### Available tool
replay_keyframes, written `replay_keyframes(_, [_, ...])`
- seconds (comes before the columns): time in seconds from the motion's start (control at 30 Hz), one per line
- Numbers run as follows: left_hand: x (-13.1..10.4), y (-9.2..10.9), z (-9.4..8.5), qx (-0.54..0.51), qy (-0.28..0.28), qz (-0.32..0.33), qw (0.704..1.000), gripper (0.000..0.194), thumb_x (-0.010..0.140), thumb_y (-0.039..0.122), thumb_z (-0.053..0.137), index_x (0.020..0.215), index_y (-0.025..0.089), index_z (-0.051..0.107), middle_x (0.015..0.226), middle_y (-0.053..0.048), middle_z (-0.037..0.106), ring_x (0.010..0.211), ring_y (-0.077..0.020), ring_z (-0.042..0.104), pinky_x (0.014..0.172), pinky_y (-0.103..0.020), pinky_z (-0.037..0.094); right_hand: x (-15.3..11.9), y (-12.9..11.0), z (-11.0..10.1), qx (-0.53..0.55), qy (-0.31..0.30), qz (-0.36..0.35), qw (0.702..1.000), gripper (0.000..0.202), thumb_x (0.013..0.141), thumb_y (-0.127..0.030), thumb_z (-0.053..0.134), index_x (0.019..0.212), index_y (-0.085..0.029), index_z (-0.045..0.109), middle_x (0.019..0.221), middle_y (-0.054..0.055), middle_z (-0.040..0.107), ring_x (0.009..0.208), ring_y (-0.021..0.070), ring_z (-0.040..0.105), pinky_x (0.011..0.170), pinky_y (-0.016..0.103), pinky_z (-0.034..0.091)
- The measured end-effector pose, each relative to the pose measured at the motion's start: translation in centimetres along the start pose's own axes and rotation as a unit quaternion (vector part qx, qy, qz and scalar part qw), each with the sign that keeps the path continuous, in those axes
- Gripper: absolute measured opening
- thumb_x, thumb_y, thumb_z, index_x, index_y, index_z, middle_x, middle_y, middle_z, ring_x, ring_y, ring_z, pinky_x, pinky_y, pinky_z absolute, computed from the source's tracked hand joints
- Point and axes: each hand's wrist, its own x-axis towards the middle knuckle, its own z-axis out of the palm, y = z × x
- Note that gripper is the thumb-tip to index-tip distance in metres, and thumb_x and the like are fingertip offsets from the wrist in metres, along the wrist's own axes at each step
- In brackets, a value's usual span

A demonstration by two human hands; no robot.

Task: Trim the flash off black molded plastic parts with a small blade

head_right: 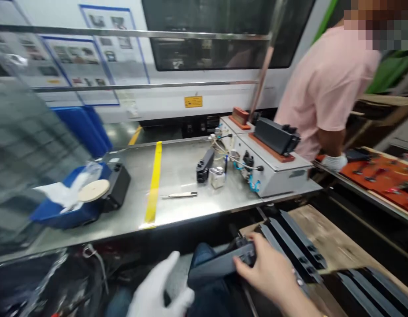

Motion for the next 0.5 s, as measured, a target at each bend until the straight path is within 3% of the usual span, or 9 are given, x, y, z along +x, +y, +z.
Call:
replay_keyframes(0.1, [1.1, -2.4, 2.1, 0.139, -0.047, -0.090, 0.985, 0.071, 0.069, 0.022, 0.074, 0.137, 0.009, 0.057, 0.138, -0.025, 0.056, 0.127, -0.0484, 0.051, 0.110, -0.056, 0.037, -0.7, -8.4, 3.8, 0.021, -0.093, -0.188, 0.978, 0.047, 0.065, -0.041, 0.075, 0.107, -0.021, 0.067, 0.097, 0.005, 0.075, 0.089, 0.0256, 0.073, 0.078, 0.033, 0.057])
replay_keyframes(0.13, [1.2, -3.2, 2.3, 0.167, -0.053, -0.132, 0.976, 0.063, 0.072, 0.019, 0.067, 0.134, 0.006, 0.059, 0.130, -0.027, 0.061, 0.119, -0.0494, 0.057, 0.103, -0.059, 0.041, -0.3, -10.6, 4.6, 0.025, -0.121, -0.239, 0.963, 0.047, 0.062, -0.043, 0.080, 0.104, -0.024, 0.069, 0.093, 0.002, 0.075, 0.085, 0.0230, 0.073, 0.076, 0.030, 0.057])
replay_keyframes(0.2, [0.6, -4.7, 1.2, 0.128, -0.019, -0.202, 0.971, 0.043, 0.076, 0.019, 0.059, 0.117, 0.008, 0.065, 0.105, -0.023, 0.072, 0.099, -0.0444, 0.067, 0.088, -0.054, 0.050, 1.9, -13.7, 5.6, 0.026, -0.157, -0.308, 0.938, 0.044, 0.065, -0.048, 0.082, 0.103, -0.028, 0.071, 0.089, -0.003, 0.075, 0.082, 0.0183, 0.072, 0.075, 0.025, 0.056])
replay_keyframes(0.23, [-0.1, -5.3, 0.1, 0.067, 0.009, -0.225, 0.972, 0.035, 0.077, 0.021, 0.059, 0.110, 0.011, 0.065, 0.096, -0.018, 0.074, 0.092, -0.0394, 0.070, 0.083, -0.049, 0.052, 3.7, -14.9, 6.0, 0.023, -0.162, -0.325, 0.931, 0.037, 0.074, -0.049, 0.078, 0.104, -0.030, 0.071, 0.092, -0.003, 0.075, 0.084, 0.0161, 0.072, 0.076, 0.024, 0.055])
replay_keyframes(0.3, [-2.2, -6.4, -2.4, -0.086, 0.062, -0.236, 0.966, 0.032, 0.076, 0.025, 0.064, 0.106, 0.015, 0.064, 0.098, -0.013, 0.075, 0.093, -0.0301, 0.070, 0.083, -0.039, 0.053, 8.1, -16.6, 6.9, -0.001, -0.133, -0.311, 0.941, 0.023, 0.094, -0.039, 0.061, 0.105, -0.021, 0.070, 0.099, 0.004, 0.074, 0.091, 0.0181, 0.070, 0.084, 0.032, 0.054])
replay_keyframes(0.4, [-5.3, -7.2, -5.2, -0.254, 0.124, -0.182, 0.942, 0.043, 0.078, 0.030, 0.071, 0.118, 0.014, 0.064, 0.119, -0.010, 0.071, 0.111, -0.0261, 0.065, 0.098, -0.035, 0.050, 14.5, -18.7, 9.2, -0.038, -0.097, -0.301, 0.948, 0.015, 0.097, -0.028, 0.061, 0.103, -0.016, 0.066, 0.114, 0.007, 0.068, 0.107, 0.0208, 0.063, 0.097, 0.044, 0.050])
replay_keyframes(0.5, [-7.0, -7.4, -6.3, -0.316, 0.153, -0.158, 0.923, 0.044, 0.079, 0.029, 0.075, 0.119, 0.015, 0.066, 0.119, -0.009, 0.071, 0.113, -0.0278, 0.065, 0.100, -0.037, 0.050, 17.9, -19.7, 11.5, -0.049, -0.096, -0.301, 0.947, 0.010, 0.094, -0.024, 0.063, 0.097, -0.015, 0.065, 0.107, 0.005, 0.067, 0.103, 0.0204, 0.063, 0.094, 0.044, 0.050])
